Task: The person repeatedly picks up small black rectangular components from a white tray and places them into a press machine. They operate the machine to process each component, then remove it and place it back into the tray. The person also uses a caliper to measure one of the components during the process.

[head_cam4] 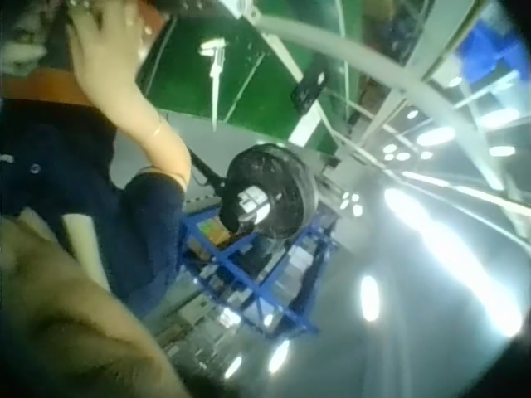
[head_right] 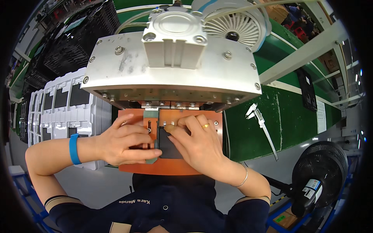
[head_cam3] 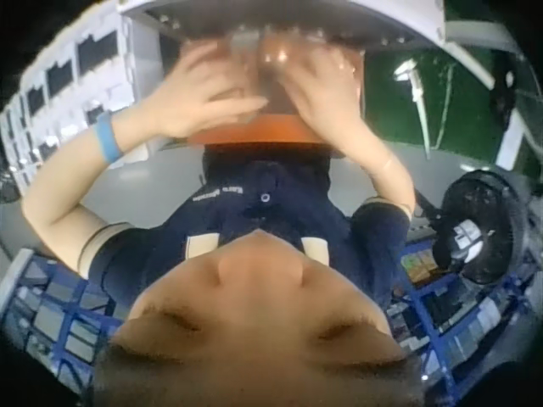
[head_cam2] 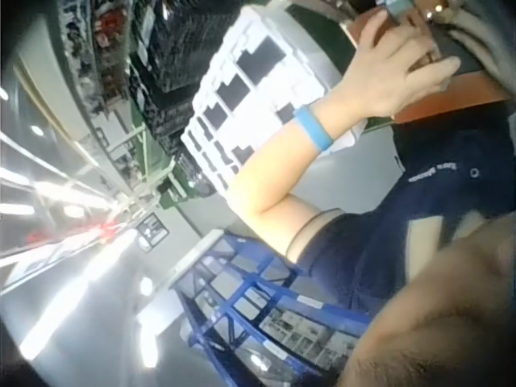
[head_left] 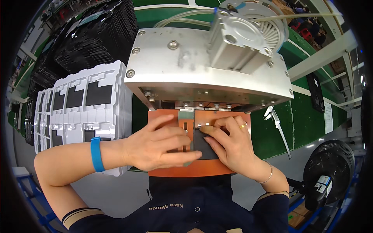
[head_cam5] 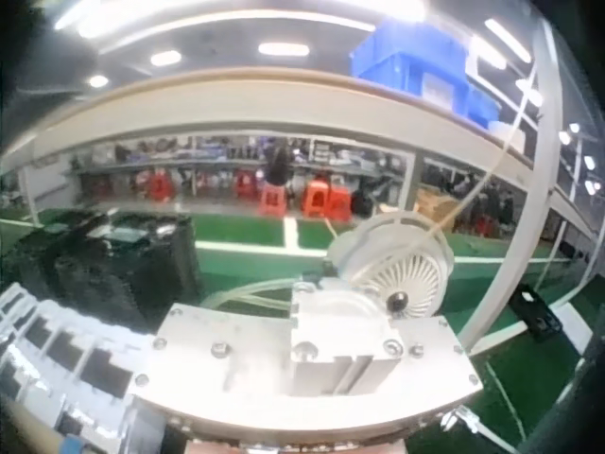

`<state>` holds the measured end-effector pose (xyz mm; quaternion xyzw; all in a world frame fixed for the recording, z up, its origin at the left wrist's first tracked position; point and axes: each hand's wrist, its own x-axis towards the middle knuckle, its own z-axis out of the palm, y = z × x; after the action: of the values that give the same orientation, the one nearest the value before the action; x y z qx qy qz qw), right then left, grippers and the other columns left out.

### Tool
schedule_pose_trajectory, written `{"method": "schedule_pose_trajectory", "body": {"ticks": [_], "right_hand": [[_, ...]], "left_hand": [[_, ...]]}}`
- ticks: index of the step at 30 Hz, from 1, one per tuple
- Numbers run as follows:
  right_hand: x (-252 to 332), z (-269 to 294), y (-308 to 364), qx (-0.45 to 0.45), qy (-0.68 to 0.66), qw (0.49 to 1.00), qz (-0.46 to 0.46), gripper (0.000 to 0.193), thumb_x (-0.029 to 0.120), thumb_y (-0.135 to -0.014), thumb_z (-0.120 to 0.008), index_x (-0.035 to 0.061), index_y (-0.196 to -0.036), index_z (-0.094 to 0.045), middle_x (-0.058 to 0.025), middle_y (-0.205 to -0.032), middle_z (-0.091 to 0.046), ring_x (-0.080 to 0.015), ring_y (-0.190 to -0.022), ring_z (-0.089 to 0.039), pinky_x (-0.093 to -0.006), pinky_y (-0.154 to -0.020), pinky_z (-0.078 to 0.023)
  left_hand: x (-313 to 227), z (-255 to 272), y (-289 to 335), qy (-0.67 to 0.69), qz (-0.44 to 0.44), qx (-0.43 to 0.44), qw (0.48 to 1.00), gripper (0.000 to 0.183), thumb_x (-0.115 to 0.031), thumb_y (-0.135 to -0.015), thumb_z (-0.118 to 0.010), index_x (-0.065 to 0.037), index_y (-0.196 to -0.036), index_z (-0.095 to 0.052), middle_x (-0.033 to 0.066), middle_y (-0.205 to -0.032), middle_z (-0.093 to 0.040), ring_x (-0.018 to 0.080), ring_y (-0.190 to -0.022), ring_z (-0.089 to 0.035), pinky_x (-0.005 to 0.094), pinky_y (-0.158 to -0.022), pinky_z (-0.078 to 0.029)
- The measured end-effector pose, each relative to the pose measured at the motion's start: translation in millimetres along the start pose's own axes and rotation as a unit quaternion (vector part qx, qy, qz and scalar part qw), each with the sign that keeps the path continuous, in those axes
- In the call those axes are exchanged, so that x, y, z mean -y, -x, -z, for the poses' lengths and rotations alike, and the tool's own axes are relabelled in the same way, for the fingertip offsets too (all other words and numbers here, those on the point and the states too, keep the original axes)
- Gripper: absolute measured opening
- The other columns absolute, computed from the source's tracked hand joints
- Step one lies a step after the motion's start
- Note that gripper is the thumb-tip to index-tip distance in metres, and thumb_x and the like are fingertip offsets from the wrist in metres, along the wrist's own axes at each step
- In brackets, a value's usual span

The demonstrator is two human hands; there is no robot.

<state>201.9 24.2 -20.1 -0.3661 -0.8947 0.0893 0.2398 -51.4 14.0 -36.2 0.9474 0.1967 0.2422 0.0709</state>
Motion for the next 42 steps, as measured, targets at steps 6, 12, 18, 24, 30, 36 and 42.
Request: {"method": "schedule_pose_trajectory", "body": {"ticks": [6,12,18,24,30,36,42], "right_hand": [[5.8,-3.2,2.0,0.004,0.092,0.996,-0.004,0.034,0.016,-0.075,-0.072,0.0106,-0.108,-0.065,-0.0032,-0.099,-0.055,-0.0225,-0.087,-0.050,-0.0342,-0.077,-0.038],[-0.1,-6.3,5.9,-0.048,0.002,0.998,0.027,0.033,0.009,-0.073,-0.073,0.0061,-0.104,-0.062,-0.0064,-0.107,-0.062,-0.0235,-0.097,-0.055,-0.0348,-0.080,-0.040],[5.5,-3.9,2.6,-0.022,0.054,0.998,0.030,0.030,0.007,-0.074,-0.071,0.0046,-0.103,-0.062,-0.0066,-0.105,-0.063,-0.0224,-0.099,-0.057,-0.0371,-0.079,-0.043],[8.1,-5.4,2.4,-0.031,0.068,0.997,-0.001,0.035,0.007,-0.074,-0.068,0.0091,-0.109,-0.064,-0.0058,-0.111,-0.059,-0.0252,-0.097,-0.054,-0.0393,-0.079,-0.043],[7.7,-4.1,3.0,-0.012,0.063,0.998,-0.008,0.038,0.007,-0.073,-0.068,0.0135,-0.110,-0.066,-0.0064,-0.113,-0.056,-0.0260,-0.097,-0.054,-0.0373,-0.080,-0.043],[8.1,21.0,25.4,0.013,-0.054,0.997,-0.054,0.038,0.018,-0.073,-0.076,0.0089,-0.108,-0.066,-0.0082,-0.118,-0.059,-0.0269,-0.103,-0.054,-0.0367,-0.086,-0.044],[-10.7,14.8,22.7,0.017,-0.080,0.996,-0.029,0.036,0.021,-0.070,-0.079,0.0063,-0.101,-0.068,-0.0084,-0.113,-0.062,-0.0271,-0.101,-0.056,-0.0372,-0.085,-0.047]], "left_hand": [[3.4,-3.1,-3.7,0.038,-0.001,0.029,0.999,0.042,-0.035,-0.082,-0.067,-0.025,-0.122,-0.064,-0.0022,-0.124,-0.060,0.0205,-0.118,-0.051,0.0555,-0.107,-0.029],[4.8,-3.6,-4.6,0.063,0.001,0.003,0.998,0.035,-0.032,-0.085,-0.066,-0.021,-0.118,-0.064,0.0003,-0.120,-0.061,0.0197,-0.118,-0.054,0.0541,-0.105,-0.030],[5.2,-5.0,-3.2,0.058,-0.004,0.000,0.998,0.036,-0.033,-0.085,-0.065,-0.019,-0.118,-0.064,-0.0002,-0.120,-0.061,0.0195,-0.117,-0.054,0.0529,-0.105,-0.031],[5.6,-2.6,-2.4,0.048,-0.006,0.025,0.999,0.039,-0.037,-0.085,-0.063,-0.020,-0.120,-0.064,-0.0005,-0.124,-0.059,0.0214,-0.117,-0.051,0.0549,-0.107,-0.028],[6.0,-3.3,-0.5,0.038,-0.008,0.049,0.998,0.043,-0.040,-0.084,-0.061,-0.022,-0.123,-0.064,-0.0010,-0.132,-0.057,0.0251,-0.118,-0.048,0.0589,-0.108,-0.024],[4.2,-2.5,1.8,0.023,-0.001,0.062,0.998,0.043,-0.042,-0.086,-0.058,-0.022,-0.124,-0.064,0.0000,-0.135,-0.056,0.0264,-0.122,-0.046,0.0580,-0.111,-0.018],[4.7,3.6,-7.2,0.036,0.046,0.069,0.996,0.051,-0.045,-0.084,-0.056,-0.022,-0.130,-0.059,0.0039,-0.136,-0.053,0.0265,-0.124,-0.045,0.0560,-0.111,-0.017]]}}
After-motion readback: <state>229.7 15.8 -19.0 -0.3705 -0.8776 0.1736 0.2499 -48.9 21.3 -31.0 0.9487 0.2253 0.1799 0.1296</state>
